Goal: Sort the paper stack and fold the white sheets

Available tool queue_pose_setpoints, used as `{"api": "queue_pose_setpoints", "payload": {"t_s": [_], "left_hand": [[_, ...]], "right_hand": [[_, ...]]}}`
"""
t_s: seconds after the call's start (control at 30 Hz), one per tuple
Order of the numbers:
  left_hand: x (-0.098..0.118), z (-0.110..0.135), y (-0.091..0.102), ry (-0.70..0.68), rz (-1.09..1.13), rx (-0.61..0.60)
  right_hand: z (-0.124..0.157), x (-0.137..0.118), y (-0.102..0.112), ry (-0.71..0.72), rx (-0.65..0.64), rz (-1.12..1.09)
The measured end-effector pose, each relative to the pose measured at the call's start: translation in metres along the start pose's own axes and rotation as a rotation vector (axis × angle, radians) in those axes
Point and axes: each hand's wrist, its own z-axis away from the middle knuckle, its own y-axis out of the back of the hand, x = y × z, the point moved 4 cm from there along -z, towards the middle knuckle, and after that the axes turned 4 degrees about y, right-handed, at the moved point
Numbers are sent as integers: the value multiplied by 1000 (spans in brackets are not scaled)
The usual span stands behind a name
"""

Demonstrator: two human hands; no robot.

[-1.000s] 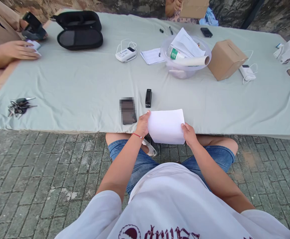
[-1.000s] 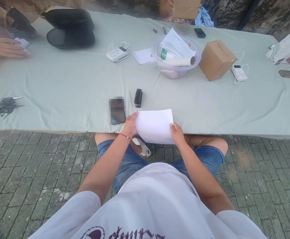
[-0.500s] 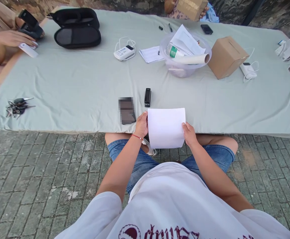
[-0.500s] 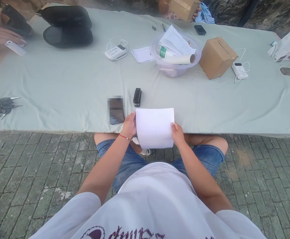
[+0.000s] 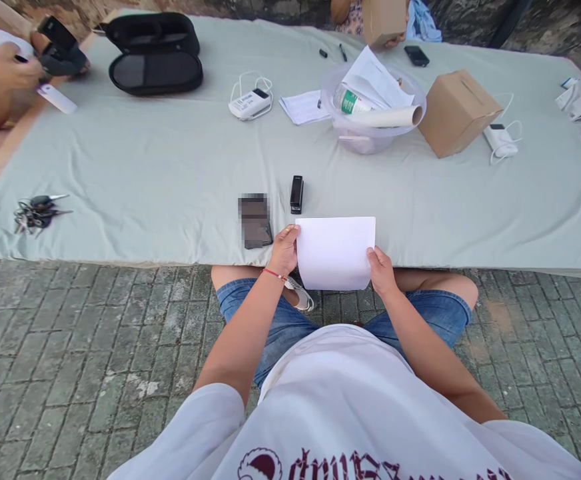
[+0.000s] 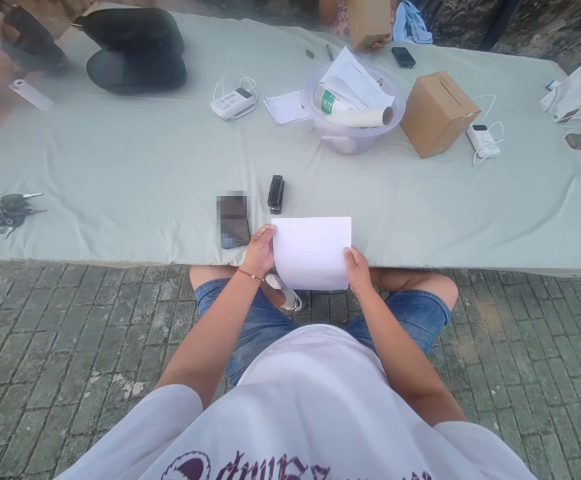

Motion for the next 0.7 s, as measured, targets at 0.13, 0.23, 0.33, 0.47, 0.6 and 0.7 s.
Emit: {"api": "queue_pose_setpoints", "payload": {"t_s": [0.13, 0.23, 0.33, 0.47, 0.6, 0.7], "left_hand": [[-3, -2, -1, -41, -72, 31], [0, -2, -6, -119, -142, 77], [8, -4, -19, -165, -160, 52], [13, -15, -41, -137, -131, -13], [2, -29, -53, -36, -149, 48], [-7, -34, -52, -8, -188, 108]], "right_hand": [[-2, -7, 3, 4, 6, 16], [-7, -16, 8, 15, 7, 81], [-18, -28, 18, 50, 36, 106], [-38, -36, 31, 126, 89, 53], [-57, -25, 39, 66, 82, 142], [-70, -24, 41, 29, 89, 339]]}}
